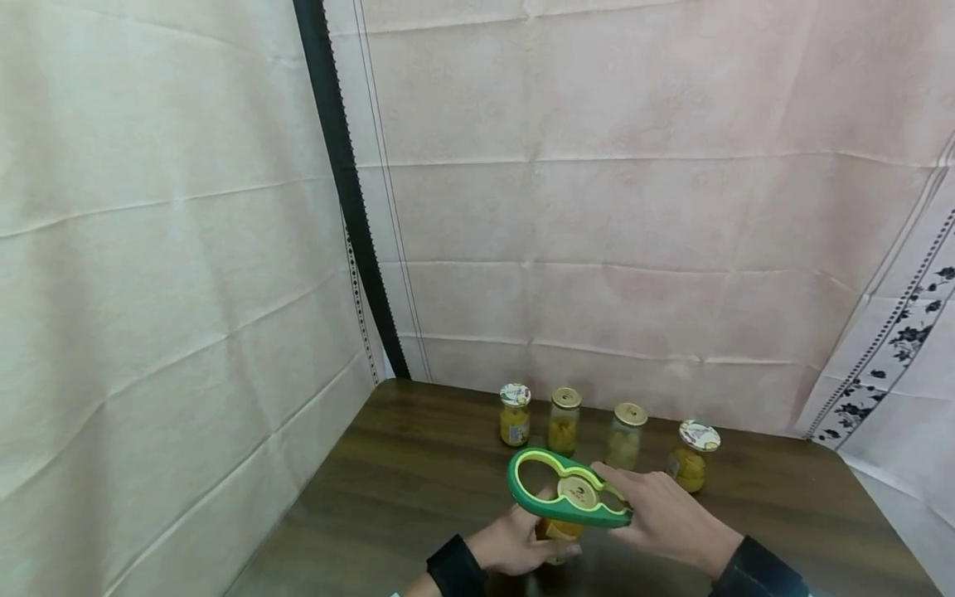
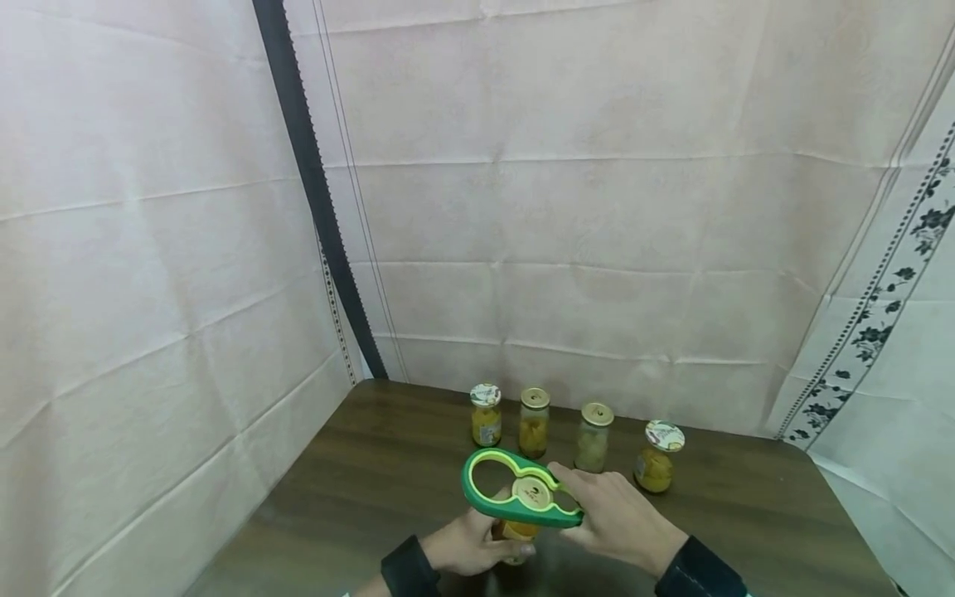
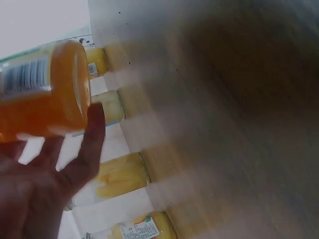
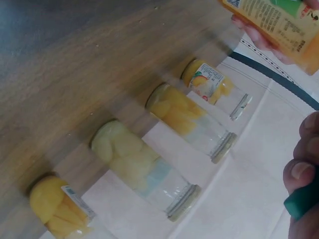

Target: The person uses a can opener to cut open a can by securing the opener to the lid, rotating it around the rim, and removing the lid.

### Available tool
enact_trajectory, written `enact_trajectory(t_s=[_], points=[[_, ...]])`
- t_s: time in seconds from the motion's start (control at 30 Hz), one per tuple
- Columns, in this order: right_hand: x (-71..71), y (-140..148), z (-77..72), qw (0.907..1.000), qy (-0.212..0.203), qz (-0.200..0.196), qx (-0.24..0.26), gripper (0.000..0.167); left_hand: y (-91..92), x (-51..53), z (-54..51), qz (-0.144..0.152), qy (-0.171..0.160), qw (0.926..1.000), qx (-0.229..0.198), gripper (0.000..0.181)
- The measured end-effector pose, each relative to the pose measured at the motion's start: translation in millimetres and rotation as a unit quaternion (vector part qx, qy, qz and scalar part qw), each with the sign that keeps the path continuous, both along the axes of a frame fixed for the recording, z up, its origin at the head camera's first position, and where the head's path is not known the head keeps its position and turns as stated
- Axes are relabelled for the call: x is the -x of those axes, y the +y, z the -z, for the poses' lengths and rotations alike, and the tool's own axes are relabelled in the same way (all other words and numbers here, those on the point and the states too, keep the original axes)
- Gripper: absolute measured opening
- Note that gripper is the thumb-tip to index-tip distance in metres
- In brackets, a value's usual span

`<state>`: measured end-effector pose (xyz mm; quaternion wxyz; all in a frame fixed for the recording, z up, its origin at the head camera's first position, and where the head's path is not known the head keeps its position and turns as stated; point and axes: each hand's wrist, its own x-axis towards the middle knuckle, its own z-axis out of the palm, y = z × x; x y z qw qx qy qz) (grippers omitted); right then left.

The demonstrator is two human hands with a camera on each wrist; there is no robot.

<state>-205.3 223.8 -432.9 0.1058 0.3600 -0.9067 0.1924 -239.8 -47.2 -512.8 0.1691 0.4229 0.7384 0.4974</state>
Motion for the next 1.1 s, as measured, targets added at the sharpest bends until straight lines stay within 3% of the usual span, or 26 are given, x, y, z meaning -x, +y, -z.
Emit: enact_trajectory(t_s=[0.13,0.23,0.33,0.4,0.53,0.63,0.77,0.87,0.93,1.03,1.1], points=[[-0.7,-0.7,-3.1,1.0,0.006,-0.007,-0.004,0.061,0.4,0.3,-0.6,0.014,-0.024,0.9995,-0.012,0.056],[-3.0,-5.2,-5.0,0.9988,0.032,0.014,-0.035,0.064,4.6,-2.3,0.9,-0.003,0.007,0.9998,-0.02,0.055],[-7.4,-13.0,-4.6,0.9929,0.059,0.057,-0.086,0.068,9.6,-7.1,5.0,-0.061,0.049,0.997,-0.006,0.055],[-10.8,-19.1,-4.0,0.9877,0.058,0.081,-0.121,0.071,13.0,-10.3,7.6,-0.11,0.073,0.9912,0.006,0.053],[-15.1,-30.3,-3.1,0.9815,0.034,0.113,-0.151,0.07,19.9,-15.2,9.7,-0.192,0.071,0.9788,-0.012,0.046],[-14.3,-34.9,-2.0,0.9805,0.034,0.124,-0.148,0.063,21.3,-17.6,9.5,-0.214,0.035,0.9759,-0.025,0.048],[-11.9,-33.7,3.4,0.9843,0.022,0.118,-0.129,0.058,17.2,-17.1,9.6,-0.198,0.009,0.9801,-0.013,0.052],[-10.2,-28.6,8.1,0.9869,0.016,0.113,-0.114,0.062,15.0,-13.3,10.0,-0.166,0.031,0.9856,-0.009,0.052],[-8.9,-25.0,10.3,0.9878,0.026,0.11,-0.108,0.063,15.3,-10.1,9.4,-0.135,0.029,0.9901,-0.026,0.051],[-7.4,-20.9,11.3,0.9887,0.045,0.099,-0.103,0.065,16.6,-5.6,7.6,-0.084,0.001,0.994,-0.071,0.052],[-8.3,-20.2,9.1,0.9886,0.046,0.093,-0.109,0.066,17.2,-4.8,5.7,-0.064,-0.036,0.993,-0.093,0.054]])
